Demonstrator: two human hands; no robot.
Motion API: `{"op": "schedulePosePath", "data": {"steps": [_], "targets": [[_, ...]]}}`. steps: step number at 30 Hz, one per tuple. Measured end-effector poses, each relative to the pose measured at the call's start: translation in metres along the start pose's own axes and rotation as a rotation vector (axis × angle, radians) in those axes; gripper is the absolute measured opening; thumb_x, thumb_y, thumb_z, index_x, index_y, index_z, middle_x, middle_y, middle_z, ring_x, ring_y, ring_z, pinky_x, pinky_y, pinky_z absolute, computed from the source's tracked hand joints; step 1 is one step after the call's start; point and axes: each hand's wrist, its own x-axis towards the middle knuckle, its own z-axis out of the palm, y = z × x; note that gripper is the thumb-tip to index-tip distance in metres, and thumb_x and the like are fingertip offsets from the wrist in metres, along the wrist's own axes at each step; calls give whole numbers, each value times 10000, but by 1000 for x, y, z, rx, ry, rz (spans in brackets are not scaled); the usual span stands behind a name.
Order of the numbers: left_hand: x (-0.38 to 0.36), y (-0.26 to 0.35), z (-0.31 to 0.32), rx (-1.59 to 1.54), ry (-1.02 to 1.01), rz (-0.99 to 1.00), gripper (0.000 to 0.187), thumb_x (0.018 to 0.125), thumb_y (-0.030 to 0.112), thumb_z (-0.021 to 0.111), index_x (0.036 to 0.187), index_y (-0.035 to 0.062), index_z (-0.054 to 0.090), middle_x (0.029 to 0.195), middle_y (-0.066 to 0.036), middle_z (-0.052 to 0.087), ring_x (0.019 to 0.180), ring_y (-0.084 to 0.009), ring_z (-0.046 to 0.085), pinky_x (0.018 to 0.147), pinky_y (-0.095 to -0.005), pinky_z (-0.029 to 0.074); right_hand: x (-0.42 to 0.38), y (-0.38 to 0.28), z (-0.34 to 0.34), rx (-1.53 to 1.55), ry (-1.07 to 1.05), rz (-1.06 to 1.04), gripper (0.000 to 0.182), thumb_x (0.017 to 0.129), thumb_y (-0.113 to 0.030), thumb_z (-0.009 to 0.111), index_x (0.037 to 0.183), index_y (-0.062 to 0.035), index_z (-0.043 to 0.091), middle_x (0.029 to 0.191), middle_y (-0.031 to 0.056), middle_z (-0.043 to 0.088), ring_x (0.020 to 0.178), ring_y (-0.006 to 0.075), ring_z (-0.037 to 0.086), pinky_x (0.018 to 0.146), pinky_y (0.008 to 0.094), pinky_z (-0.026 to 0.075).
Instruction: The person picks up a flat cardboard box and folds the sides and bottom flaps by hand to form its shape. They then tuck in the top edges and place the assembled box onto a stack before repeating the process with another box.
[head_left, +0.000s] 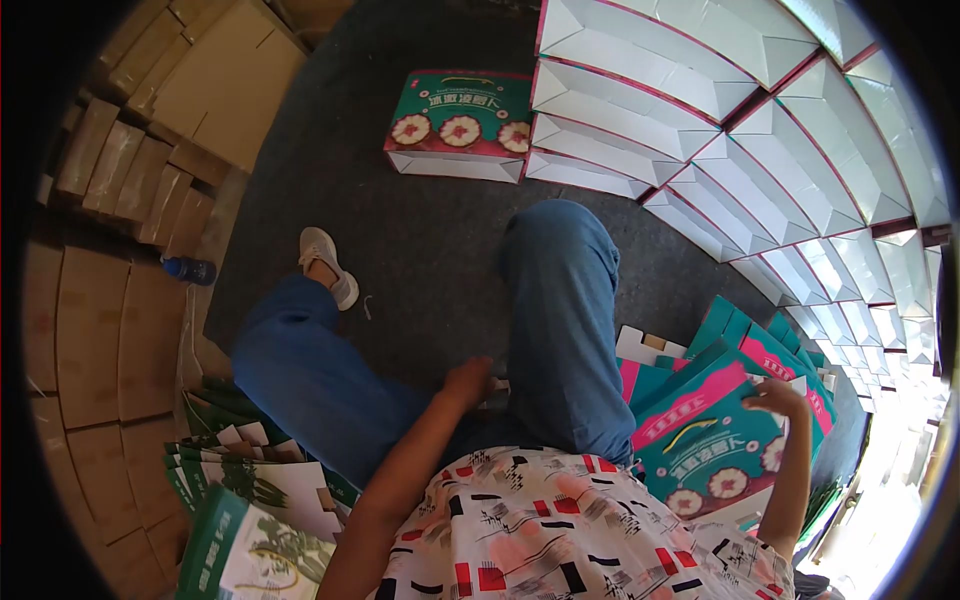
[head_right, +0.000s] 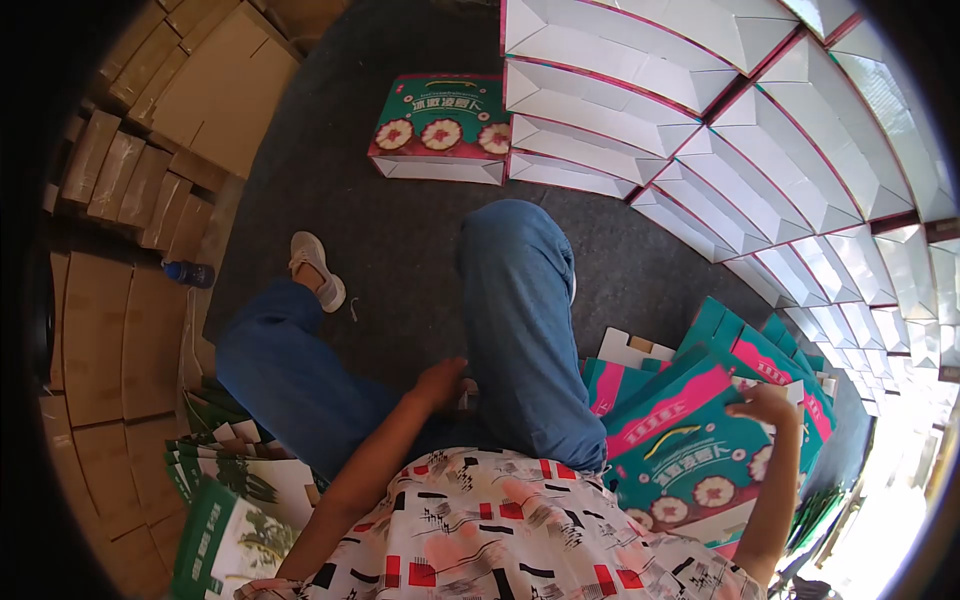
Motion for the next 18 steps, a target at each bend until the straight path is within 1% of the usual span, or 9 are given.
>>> {"op": "schedulePosePath", "data": {"steps": [3,5,8,9,11,13,14,15,18], "targets": [[-3,7,-8,43,15,45,354,818,239,571,1116,51,536,1136,-181,573,1032,-345,578,844,-448,483,-66,-23,-74,88,245,166,368,802,-345,701,886,13,674,749,69,655,675,84,565,622,286,458],[-4,13,-12,36,-10,1,353,817,236,574,1116,52,536,1135,-180,574,1030,-349,577,845,-451,482,-108,-60,-99,450,425,-92,303,867,-264,637,903,36,652,740,13,639,656,54,540,580,253,428],[-3,13,-12,28,16,9,350,821,245,577,1114,56,538,1126,-181,575,1028,-355,577,846,-454,480,-146,-114,-119,386,661,-230,281,927,-267,566,883,7,611,643,-62,512,613,15,420,528,204,330],[-3,10,-11,25,40,17,349,824,250,577,1112,57,538,1123,-182,576,1027,-358,576,847,-455,479,-157,-125,-123,378,693,-254,306,934,-295,550,911,6,598,683,-42,496,634,30,397,537,209,304],[3,-2,-1,4,105,41,341,838,265,568,1108,59,540,1114,-183,578,1022,-360,577,846,-457,478,-168,-143,-122,307,898,-373,316,931,-281,551,952,28,611,802,24,571,736,78,475,646,248,391],[5,-8,-4,-30,191,45,346,848,268,566,1121,57,538,1119,-187,575,1013,-360,580,843,-452,478,-176,-135,-118,300,1104,-401,336,938,-284,534,1039,31,594,899,56,587,844,123,508,768,278,406],[2,-2,-12,-52,239,38,355,851,263,569,1136,53,534,1129,-190,571,1006,-358,582,841,-448,478,-169,-118,-109,404,1371,-431,355,935,-275,539,1112,31,575,956,75,604,911,149,531,848,297,398],[1,1,-20,-72,286,32,365,854,258,571,1151,50,530,1139,-194,568,999,-357,585,840,-443,479,-163,-82,-114,497,1442,-588,369,943,-285,531,1139,25,573,1056,102,593,970,176,535,892,330,396],[12,-1,-52,-489,523,164,432,862,249,609,1222,35,501,1160,-194,565,1013,-320,594,843,-402,482,-170,-156,-146,1065,1816,-850,445,949,-322,517,1206,40,518,1183,139,536,1053,220,510,960,366,377]]}}
